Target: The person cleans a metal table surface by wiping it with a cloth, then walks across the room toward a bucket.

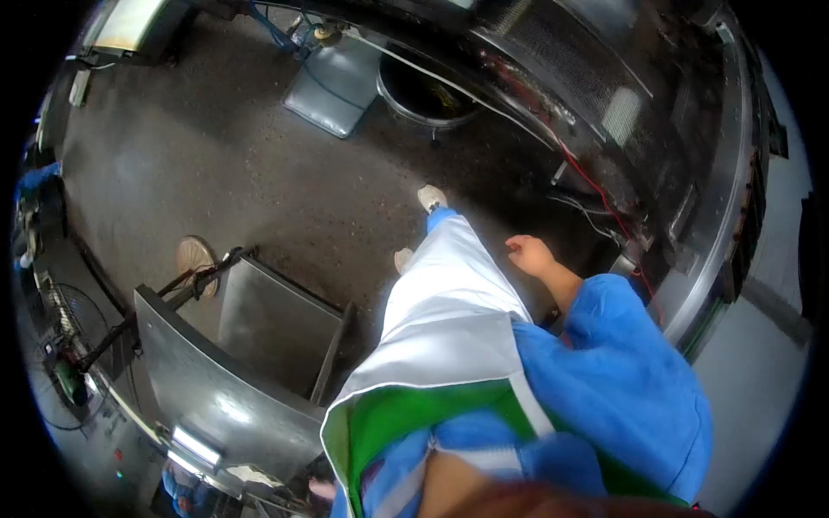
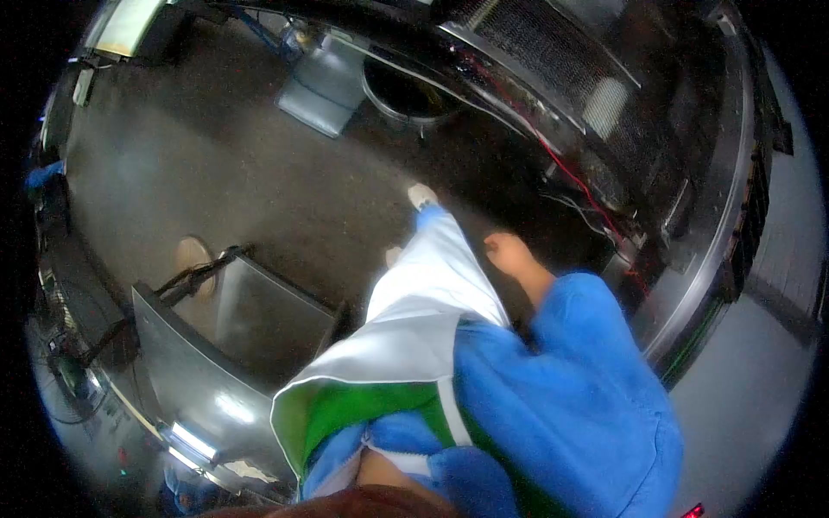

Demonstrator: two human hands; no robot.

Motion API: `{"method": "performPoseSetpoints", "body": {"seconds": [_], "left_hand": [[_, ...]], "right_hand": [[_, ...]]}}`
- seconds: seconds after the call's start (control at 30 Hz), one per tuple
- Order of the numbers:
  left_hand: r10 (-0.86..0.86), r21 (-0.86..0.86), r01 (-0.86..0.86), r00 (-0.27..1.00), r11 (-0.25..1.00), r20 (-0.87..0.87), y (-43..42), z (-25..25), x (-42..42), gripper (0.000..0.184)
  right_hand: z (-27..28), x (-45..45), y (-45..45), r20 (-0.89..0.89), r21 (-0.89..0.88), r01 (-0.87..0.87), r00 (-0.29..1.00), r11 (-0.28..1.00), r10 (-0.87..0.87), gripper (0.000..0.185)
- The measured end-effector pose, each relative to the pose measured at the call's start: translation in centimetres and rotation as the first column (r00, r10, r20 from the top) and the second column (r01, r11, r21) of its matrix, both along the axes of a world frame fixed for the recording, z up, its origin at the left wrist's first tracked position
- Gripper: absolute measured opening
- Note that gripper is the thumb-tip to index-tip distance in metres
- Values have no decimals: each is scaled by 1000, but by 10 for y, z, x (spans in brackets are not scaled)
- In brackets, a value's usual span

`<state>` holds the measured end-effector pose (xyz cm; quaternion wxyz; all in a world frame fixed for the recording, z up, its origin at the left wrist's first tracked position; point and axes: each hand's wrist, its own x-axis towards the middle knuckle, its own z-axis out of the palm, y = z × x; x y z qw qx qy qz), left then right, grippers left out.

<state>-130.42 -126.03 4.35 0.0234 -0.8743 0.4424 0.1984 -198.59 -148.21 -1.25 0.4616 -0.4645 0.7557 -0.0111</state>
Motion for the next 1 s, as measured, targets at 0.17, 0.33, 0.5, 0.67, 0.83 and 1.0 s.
{"method": "performPoseSetpoints", "body": {"seconds": [0.17, 0.33, 0.5, 0.67, 0.83, 1.0], "left_hand": [[206, 122, -211, 977, 970, 48, 3, 53, -64, 40], [303, 122, -309, 951, 943, 62, 18, 70, -114, 40], [380, 32, -382, 924, 924, 48, 44, 71, -176, 40], [578, -70, -575, 816, 815, 31, 54, 69, -278, 41], [823, -122, -817, 567, 563, 3, 103, 64, -310, 43], [936, -198, -925, 344, 324, -71, 212, 37, -303, 46]], "right_hand": [[-14, -28, -48, 44, -30, -133, 990, 991, 134, 35], [-17, -41, -80, 24, 74, -177, 984, 981, 175, 35], [-26, -45, -101, 11, -102, -362, 931, 926, 365, 30], [-70, -49, -123, -68, -289, -619, 774, 730, 630, 26], [-111, -58, -156, -177, -256, -857, 497, 448, 849, 33], [-54, 37, -151, -99, -206, -655, 753, 727, 650, 30]]}}
